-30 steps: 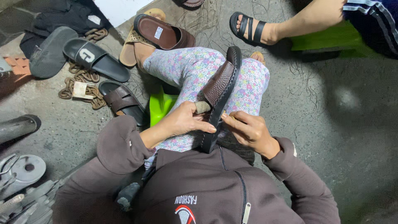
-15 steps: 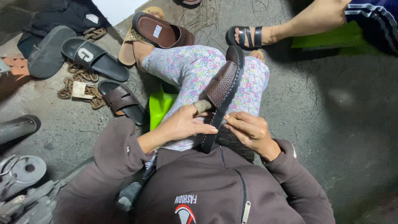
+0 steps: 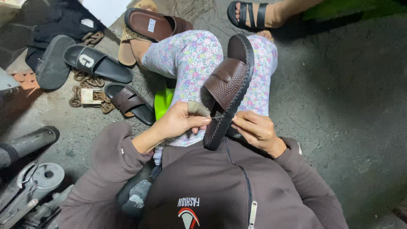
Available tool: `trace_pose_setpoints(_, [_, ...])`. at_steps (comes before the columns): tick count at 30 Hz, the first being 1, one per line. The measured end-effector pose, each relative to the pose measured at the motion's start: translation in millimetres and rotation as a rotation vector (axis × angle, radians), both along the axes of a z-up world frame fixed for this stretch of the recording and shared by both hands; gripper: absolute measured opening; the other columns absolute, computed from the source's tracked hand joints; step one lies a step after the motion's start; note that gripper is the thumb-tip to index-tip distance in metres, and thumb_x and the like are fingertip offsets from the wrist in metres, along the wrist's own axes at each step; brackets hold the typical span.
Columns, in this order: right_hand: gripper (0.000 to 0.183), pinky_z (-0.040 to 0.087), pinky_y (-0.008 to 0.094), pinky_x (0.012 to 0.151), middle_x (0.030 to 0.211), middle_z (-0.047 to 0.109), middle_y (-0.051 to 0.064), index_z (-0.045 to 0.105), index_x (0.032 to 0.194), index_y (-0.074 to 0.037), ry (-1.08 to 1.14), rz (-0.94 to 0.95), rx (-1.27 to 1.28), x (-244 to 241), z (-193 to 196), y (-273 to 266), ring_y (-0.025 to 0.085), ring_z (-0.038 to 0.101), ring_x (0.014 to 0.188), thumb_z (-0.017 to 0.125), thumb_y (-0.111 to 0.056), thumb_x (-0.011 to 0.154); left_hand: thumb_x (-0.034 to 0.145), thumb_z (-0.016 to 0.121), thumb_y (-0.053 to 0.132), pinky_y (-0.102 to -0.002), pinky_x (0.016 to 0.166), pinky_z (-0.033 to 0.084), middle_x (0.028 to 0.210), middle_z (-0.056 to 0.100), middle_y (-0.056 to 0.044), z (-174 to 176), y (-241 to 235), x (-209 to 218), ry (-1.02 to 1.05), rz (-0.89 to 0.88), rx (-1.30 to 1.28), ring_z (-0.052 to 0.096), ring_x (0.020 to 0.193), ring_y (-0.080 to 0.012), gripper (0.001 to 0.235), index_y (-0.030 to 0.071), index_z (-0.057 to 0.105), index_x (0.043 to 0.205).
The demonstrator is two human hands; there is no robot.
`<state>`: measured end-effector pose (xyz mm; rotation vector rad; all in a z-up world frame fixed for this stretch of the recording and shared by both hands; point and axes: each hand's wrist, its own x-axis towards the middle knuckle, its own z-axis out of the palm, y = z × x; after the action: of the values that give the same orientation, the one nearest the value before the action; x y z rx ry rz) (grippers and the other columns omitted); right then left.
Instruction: The person sits on the floor and sews the sole of a brown leather sandal using a needle and thread. They pull the thread through the material repeatedly, then place the sandal on the floor and pick up another one to continue the sewing process.
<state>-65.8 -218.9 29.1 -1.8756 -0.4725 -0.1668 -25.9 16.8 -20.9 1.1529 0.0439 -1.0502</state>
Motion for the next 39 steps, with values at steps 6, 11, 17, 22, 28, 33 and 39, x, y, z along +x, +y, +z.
trace_pose_setpoints(6, [0.012,0.05,0.034,0.047,0.082,0.068,0.023,0.071,0.092,0.007,-0.044,0.004,0.0,-4,-2,4,0.033,0.061,0.054,0.066,0.007,0.081,0.089,0.065,0.007,-0.017,0.038,0.043,0.063,0.066,-0.013,10,4,2,-0.132,0.025,-0.116,0.05,0.04,-0.0053,0.019,-0.001,0.067,0.106])
trace_pose_setpoints(11, [0.013,0.051,0.033,0.049,0.082,0.069,0.022,0.071,0.093,0.007,-0.046,0.0,0.006,-4,-5,2,0.03,0.062,0.055,0.066,0.005,0.082,0.093,0.058,0.009,-0.019,0.04,0.043,0.064,0.066,-0.012,51,1,15,-0.347,-0.039,-0.052,0.049,0.042,-0.0062,0.022,-0.004,0.065,0.109])
trace_pose_setpoints(17, [0.012,0.051,0.032,0.049,0.082,0.069,0.022,0.071,0.093,0.007,-0.054,0.002,0.02,-2,-7,-2,0.03,0.063,0.056,0.066,0.005,0.082,0.091,0.062,0.012,-0.025,0.052,0.056,0.081,0.073,-0.011,56,2,27,-0.449,-0.125,-0.136,0.065,0.058,-0.0117,0.017,0.005,0.07,0.104])
trace_pose_setpoints(22, [0.011,0.051,0.031,0.049,0.081,0.068,0.022,0.072,0.09,0.007,-0.041,-0.008,0.038,-3,-15,-6,0.029,0.063,0.056,0.07,0.006,0.079,0.101,0.04,0.016,-0.024,0.057,0.06,0.081,0.07,-0.024,18,2,14,-0.032,-0.102,0.002,0.071,0.062,-0.0205,0.036,0.002,0.045,0.133])
trace_pose_setpoints(28, [0.012,0.052,0.036,0.05,0.084,0.069,0.023,0.071,0.092,0.007,-0.036,0.003,0.036,-4,-18,-8,0.033,0.065,0.059,0.069,0.006,0.08,0.085,0.066,0.016,-0.031,0.055,0.058,0.063,0.069,-0.01,11,-16,-8,-0.505,-0.261,0.375,0.07,0.057,-0.0168,0.04,0.002,0.058,0.122])
trace_pose_setpoints(33, [0.013,0.052,0.037,0.051,0.084,0.069,0.024,0.071,0.093,0.008,-0.023,0.019,0.047,-6,-19,-11,0.034,0.065,0.06,0.069,0.006,0.079,0.085,0.064,0.018,-0.041,0.066,0.058,0.083,0.068,-0.019,41,-16,-7,-0.503,-0.349,0.451,0.071,0.075,-0.0321,0.037,0.002,0.06,0.118])
trace_pose_setpoints(39, [0.014,0.052,0.035,0.051,0.085,0.069,0.024,0.071,0.094,0.007,-0.037,0.037,0.052,-6,-21,-15,0.033,0.066,0.061,0.068,0.003,0.081,0.087,0.061,0.016,-0.041,0.074,0.055,0.086,0.072,-0.019,63,-11,13,-0.5,-0.379,0.391,0.069,0.081,-0.0336,0.023,0.006,0.069,0.106])
